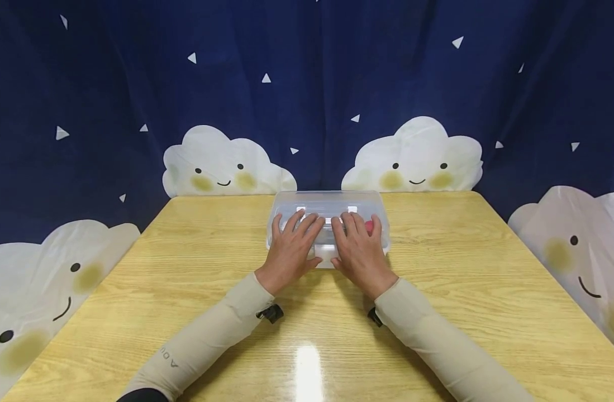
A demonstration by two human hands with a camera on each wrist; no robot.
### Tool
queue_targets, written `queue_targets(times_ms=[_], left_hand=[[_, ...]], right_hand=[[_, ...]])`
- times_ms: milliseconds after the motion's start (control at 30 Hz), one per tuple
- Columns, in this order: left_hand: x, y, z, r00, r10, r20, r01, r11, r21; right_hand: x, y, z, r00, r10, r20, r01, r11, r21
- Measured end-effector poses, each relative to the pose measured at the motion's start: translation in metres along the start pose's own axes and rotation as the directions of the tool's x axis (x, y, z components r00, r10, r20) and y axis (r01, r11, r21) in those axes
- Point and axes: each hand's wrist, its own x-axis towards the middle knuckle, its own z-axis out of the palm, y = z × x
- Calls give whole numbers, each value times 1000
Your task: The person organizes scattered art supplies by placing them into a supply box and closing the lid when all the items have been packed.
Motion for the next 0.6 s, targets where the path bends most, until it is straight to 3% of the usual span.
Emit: queue_targets(times_ms=[333, 600], left_hand=[[1, -9, -12, 996, -4, 88, 7, 999, -40], [9, -27, -24, 986, 32, 165, 3, 978, -208]], right_hand=[[5, 7, -11, 996, -21, 90, 10, 991, 131], [9, 29, -29, 987, -65, 149, 26, 968, 250]])
